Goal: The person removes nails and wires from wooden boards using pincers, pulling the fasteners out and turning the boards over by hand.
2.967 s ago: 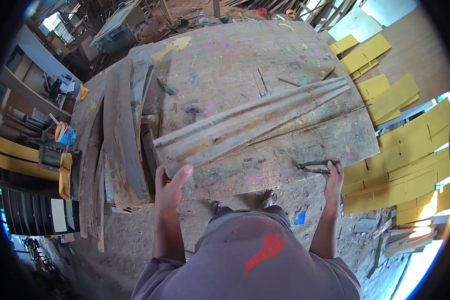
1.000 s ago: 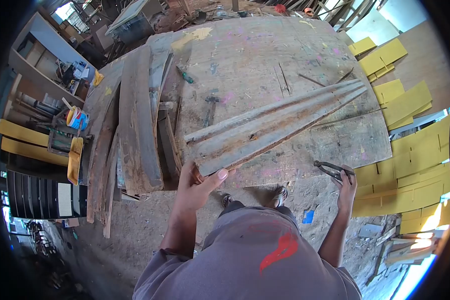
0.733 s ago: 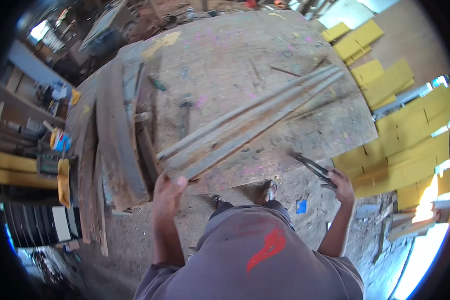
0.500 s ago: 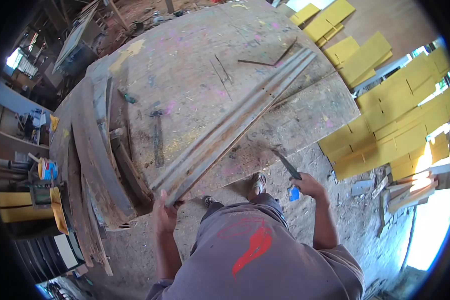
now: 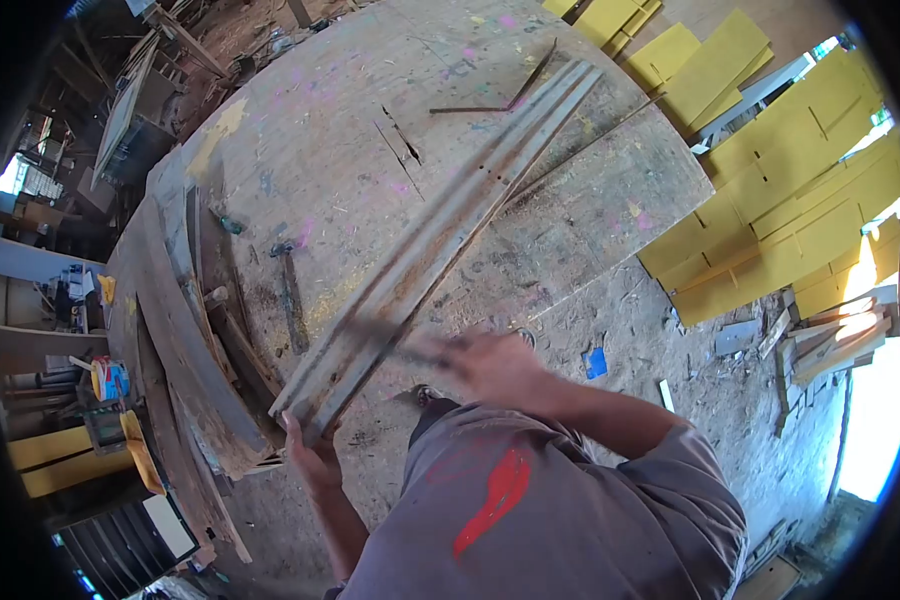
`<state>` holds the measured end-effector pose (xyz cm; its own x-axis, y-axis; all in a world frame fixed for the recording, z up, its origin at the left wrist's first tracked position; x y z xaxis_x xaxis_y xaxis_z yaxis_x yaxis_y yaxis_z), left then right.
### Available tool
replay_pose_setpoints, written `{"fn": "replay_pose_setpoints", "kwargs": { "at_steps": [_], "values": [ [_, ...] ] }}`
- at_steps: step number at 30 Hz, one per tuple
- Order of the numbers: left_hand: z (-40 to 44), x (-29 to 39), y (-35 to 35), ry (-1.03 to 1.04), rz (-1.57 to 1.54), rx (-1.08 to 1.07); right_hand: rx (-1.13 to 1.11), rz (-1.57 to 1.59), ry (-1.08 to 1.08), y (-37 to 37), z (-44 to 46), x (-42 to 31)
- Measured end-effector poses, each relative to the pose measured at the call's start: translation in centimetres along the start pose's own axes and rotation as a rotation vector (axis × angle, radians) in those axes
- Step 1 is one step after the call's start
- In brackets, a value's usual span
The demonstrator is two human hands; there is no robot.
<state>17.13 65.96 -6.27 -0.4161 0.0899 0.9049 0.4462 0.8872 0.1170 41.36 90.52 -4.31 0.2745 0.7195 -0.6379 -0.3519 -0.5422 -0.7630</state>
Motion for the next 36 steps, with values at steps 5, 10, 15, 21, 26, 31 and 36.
{"fn": "replay_pose_setpoints", "kwargs": {
  "at_steps": [5, 10, 15, 21, 26, 31, 36],
  "values": [
    [-1.2, -0.8, -0.4, -0.049, -0.016, 0.142, 0.202, -0.051, 0.372, -6.2, -1.6, 12.9],
    [-2.1, -0.8, -2.0, -0.02, -0.018, 0.217, 0.12, -0.064, 0.226, -8.2, -2.1, 12.1],
    [-3.6, 1.2, -1.4, 0.042, 0.066, 0.283, 0.196, 0.018, 0.583, -17.2, -0.5, 29.2],
    [-6.0, 2.6, 0.6, 0.094, 0.089, 0.322, 0.225, 0.007, 0.49, -20.7, 1.4, 33.2],
    [-6.5, 1.6, -0.5, 0.074, 0.087, 0.366, 0.141, -0.06, 0.565, -23.3, 3.1, 38.0],
    [-8.7, 2.3, 1.7, 0.102, 0.061, 0.481, 0.29, 0.011, 0.735, -28.3, 6.2, 46.5],
    [-8.9, 1.1, -0.5, 0.076, 0.04, 0.433, 0.19, -0.059, 0.333, -25.0, 3.7, 43.0]
  ]
}}
Point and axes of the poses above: each hand's wrist, its own z-axis towards the middle knuckle, its own y-axis out of the palm, x = y × z, the point moved 8 cm from there along z, towards the middle knuckle, and after that the axes turned 9 degrees about z, right-handed, at the moved point
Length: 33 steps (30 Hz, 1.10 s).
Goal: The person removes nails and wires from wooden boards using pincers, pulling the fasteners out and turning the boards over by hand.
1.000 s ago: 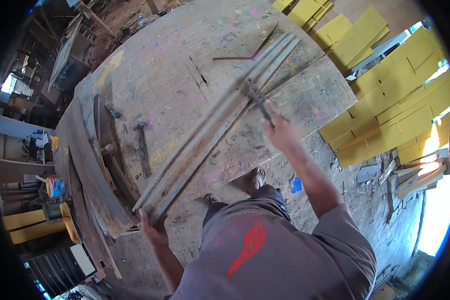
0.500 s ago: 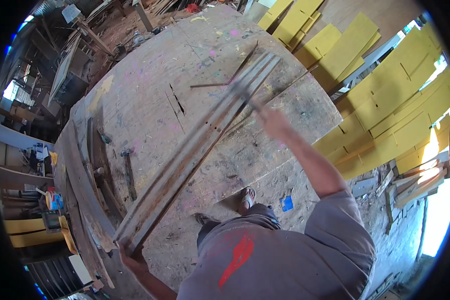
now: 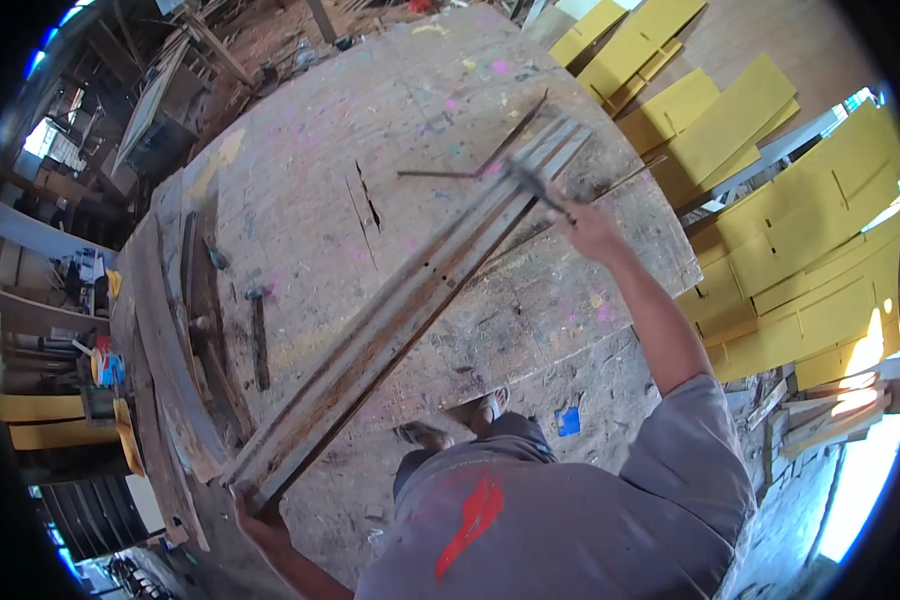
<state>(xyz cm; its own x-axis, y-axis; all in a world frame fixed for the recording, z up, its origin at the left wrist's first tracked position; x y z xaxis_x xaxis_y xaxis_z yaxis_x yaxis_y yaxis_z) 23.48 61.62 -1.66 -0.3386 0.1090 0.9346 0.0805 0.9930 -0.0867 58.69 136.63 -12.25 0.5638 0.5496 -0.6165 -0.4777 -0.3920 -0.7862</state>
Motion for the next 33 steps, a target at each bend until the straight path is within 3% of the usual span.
{"fn": "replay_pose_setpoints", "kwargs": {
  "at_steps": [3, 5, 8, 11, 14, 15, 17, 19, 22, 23, 26, 29, 33],
  "values": [
    [-0.3, 0.0, -0.5, -0.005, 0.004, -0.015, -0.003, 0.148, 0.268, -1.4, -1.5, -2.1],
    [-0.4, 0.4, 0.0, 0.011, 0.008, 0.003, -0.129, 0.117, 0.327, 0.5, -3.7, -5.3],
    [-0.4, 0.6, -0.6, 0.027, 0.017, 0.028, -0.341, 0.06, -0.088, 4.2, -10.9, -12.4],
    [0.2, 0.6, -0.8, 0.038, 0.011, 0.024, -0.252, -0.023, -0.242, 2.6, -12.2, -13.4],
    [-0.7, 1.4, 0.0, 0.053, 0.015, 0.083, -0.152, 0.269, 0.382, -0.3, -9.6, -8.5],
    [-1.0, 1.5, 0.1, 0.049, 0.016, 0.109, -0.085, 0.209, 0.369, -0.4, -9.9, -7.7],
    [-0.6, 1.2, -0.1, 0.061, -0.003, 0.112, 0.021, 0.168, -0.05, 1.1, -11.7, -11.4],
    [0.4, 0.6, -2.0, 0.07, -0.009, 0.067, -0.255, 0.067, -0.15, 3.4, -15.4, -13.9],
    [1.2, 0.0, -3.4, 0.083, -0.006, 0.052, -0.094, 0.128, -0.112, 1.8, -14.3, -13.6],
    [1.1, -0.1, -3.5, 0.081, -0.004, 0.054, 0.023, 0.143, -0.01, 0.6, -13.2, -12.5],
    [1.1, 0.1, -3.2, 0.086, -0.007, 0.039, -0.029, 0.218, 0.41, 0.8, -12.3, -9.7],
    [1.1, 0.2, -4.1, 0.099, 0.008, 0.019, -0.172, 0.024, -0.206, 3.5, -15.7, -15.2],
    [1.2, -0.1, -4.8, 0.101, 0.085, 0.088, -0.006, 0.237, 0.06, 1.6, -14.1, -11.9]
  ]
}}
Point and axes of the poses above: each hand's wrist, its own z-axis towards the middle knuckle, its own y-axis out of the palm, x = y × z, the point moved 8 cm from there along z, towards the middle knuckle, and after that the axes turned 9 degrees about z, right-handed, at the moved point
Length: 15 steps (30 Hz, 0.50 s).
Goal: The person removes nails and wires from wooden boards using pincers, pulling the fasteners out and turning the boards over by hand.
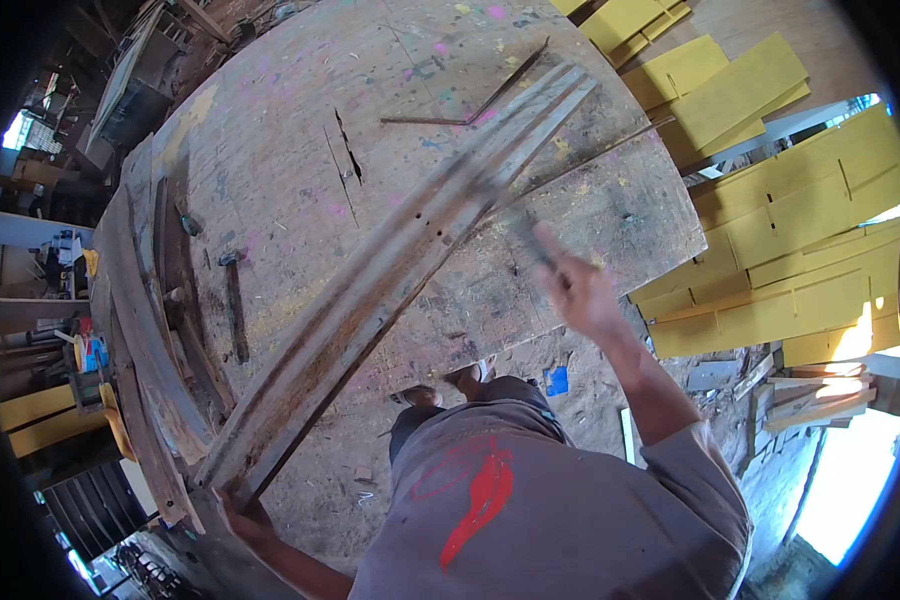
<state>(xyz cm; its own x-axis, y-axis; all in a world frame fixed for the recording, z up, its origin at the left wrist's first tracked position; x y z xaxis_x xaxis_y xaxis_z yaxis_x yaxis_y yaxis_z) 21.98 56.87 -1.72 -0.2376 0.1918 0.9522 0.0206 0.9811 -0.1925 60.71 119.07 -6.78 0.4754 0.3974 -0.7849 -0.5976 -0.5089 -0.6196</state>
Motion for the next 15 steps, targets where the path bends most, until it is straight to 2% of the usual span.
{"fn": "replay_pose_setpoints", "kwargs": {
  "at_steps": [2, 4, 5, 7, 9, 13, 14, 15],
  "values": [
    [0.1, -0.1, -0.8, 0.018, 0.054, 0.014, 0.211, 0.219, 0.175, -2.1, 0.6, 3.9],
    [0.4, -0.4, -2.0, 0.059, 0.099, -0.008, 0.327, 0.262, 0.165, -3.5, -0.3, 6.6],
    [0.2, -0.1, -2.0, 0.086, 0.106, -0.027, 0.348, 0.207, 0.075, -3.9, -1.4, 7.4],
    [-0.3, 0.9, -2.2, 0.142, 0.123, -0.064, 0.318, 0.159, 0.143, -4.2, -3.3, 6.5],
    [0.8, 0.6, -4.8, 0.232, 0.151, -0.156, 0.229, 0.17, 0.451, -5.6, -5.0, 3.5],
    [0.4, 5.1, -3.0, 0.424, 0.344, -0.425, 0.139, -0.213, 0.396, -4.5, -6.2, 5.3],
    [2.0, 5.2, -3.9, 0.454, 0.489, -0.434, 0.105, -0.284, 0.363, -3.8, -6.4, 6.3],
    [1.1, 6.4, -1.9, 0.512, 0.471, -0.467, 0.069, -0.356, 0.326, -3.0, -6.4, 6.9]
  ]
}}
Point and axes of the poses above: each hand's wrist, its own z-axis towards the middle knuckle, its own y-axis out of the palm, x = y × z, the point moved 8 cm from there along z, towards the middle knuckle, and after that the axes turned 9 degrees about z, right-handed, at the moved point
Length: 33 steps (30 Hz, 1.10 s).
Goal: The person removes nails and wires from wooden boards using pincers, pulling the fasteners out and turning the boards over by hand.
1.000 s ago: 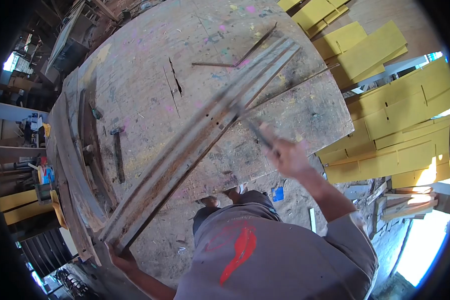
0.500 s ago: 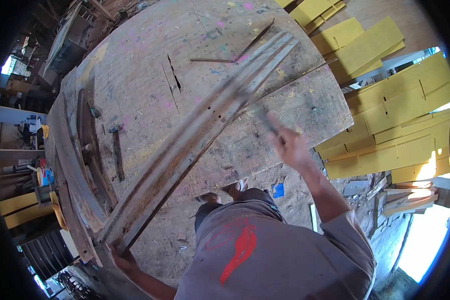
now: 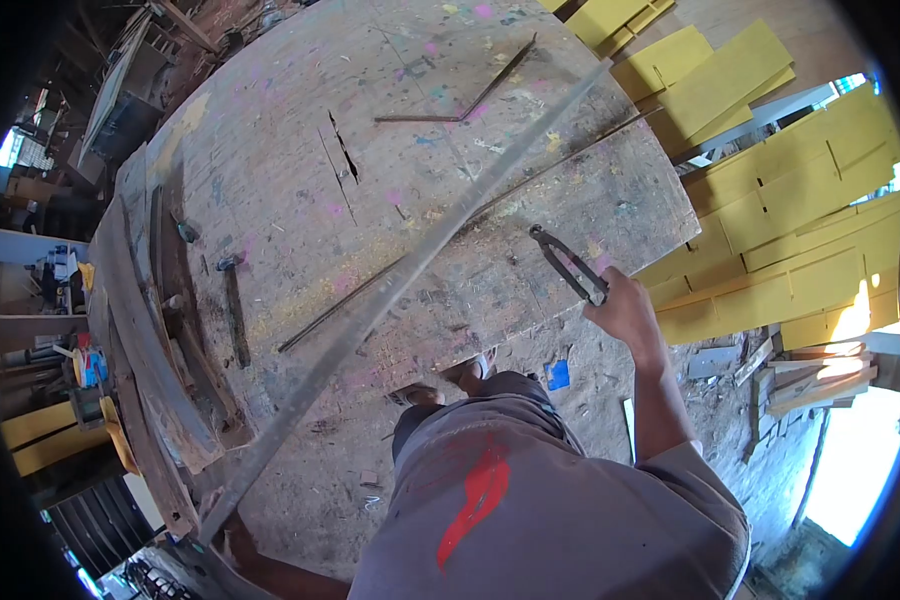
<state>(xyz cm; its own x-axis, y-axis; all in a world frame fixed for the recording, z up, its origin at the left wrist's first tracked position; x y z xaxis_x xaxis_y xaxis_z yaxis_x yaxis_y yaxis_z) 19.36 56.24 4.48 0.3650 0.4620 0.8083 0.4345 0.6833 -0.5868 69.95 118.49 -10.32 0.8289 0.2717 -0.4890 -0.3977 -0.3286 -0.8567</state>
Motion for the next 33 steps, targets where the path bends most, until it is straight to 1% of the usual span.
{"fn": "replay_pose_setpoints", "kwargs": {
  "at_steps": [2, 3, 5, 6, 8, 10, 12, 13, 15, 18, 19, 22, 25, 28, 31, 33],
  "values": [
    [2.3, 6.4, 3.2, 0.132, -0.013, -0.031, -0.121, 0.308, 0.182, 2.6, 0.1, 1.5],
    [2.8, 7.2, 3.4, 0.139, 0.009, -0.073, -0.178, 0.463, 0.273, 3.4, -0.1, 1.4],
    [3.1, 8.0, 3.9, 0.146, 0.054, -0.137, -0.039, 0.629, 0.205, 1.6, -0.7, -0.3],
    [3.0, 8.3, 3.7, 0.19, 0.038, -0.153, 0.02, 0.713, 0.175, 0.5, -1.2, -1.5],
    [2.7, 8.6, 2.9, 0.275, 0.015, -0.194, 0.227, 0.928, 0.123, -3.6, -1.4, -4.0],
    [3.4, 8.9, 2.5, 0.374, -0.021, -0.257, 0.452, 0.888, -0.072, -10.0, -0.8, -7.1],
    [4.4, 10.5, 3.2, 0.506, -0.046, -0.331, 0.501, 0.695, -0.049, -15.3, -0.1, -9.4],
    [4.8, 12.5, 3.4, 0.578, -0.045, -0.373, 0.486, 0.65, -0.046, -16.5, 0.5, -10.3],
    [4.7, 14.4, 2.4, 0.702, 0.029, -0.354, 0.45, 0.561, -0.043, -17.8, 1.6, -11.7],
    [4.5, 18.0, 1.3, 0.933, 0.187, -0.304, 0.078, -0.014, -0.315, -14.0, 3.0, -12.8],
    [4.2, 17.5, 0.6, 0.775, 0.212, -0.282, -0.279, -0.039, -0.146, -12.4, 3.0, -12.1],
    [4.2, 17.8, 1.2, 0.812, 0.176, -0.292, -0.164, 0.178, -0.026, -13.6, 3.0, -12.1],
    [4.3, 17.6, 1.7, 0.799, 0.157, -0.276, 0.114, 0.201, -0.209, -11.8, 2.7, -11.7],
    [4.6, 16.5, 2.3, 0.681, 0.149, -0.302, -0.123, 0.244, -0.057, -11.7, 2.6, -11.5],
    [4.9, 15.3, 2.4, 0.711, 0.139, -0.306, 0.107, 0.4, -0.018, -11.8, 1.9, -11.4],
    [5.0, 14.0, 3.0, 0.594, 0.001, -0.249, -0.01, 0.232, -0.103, -10.6, 1.8, -11.1]
  ]
}}
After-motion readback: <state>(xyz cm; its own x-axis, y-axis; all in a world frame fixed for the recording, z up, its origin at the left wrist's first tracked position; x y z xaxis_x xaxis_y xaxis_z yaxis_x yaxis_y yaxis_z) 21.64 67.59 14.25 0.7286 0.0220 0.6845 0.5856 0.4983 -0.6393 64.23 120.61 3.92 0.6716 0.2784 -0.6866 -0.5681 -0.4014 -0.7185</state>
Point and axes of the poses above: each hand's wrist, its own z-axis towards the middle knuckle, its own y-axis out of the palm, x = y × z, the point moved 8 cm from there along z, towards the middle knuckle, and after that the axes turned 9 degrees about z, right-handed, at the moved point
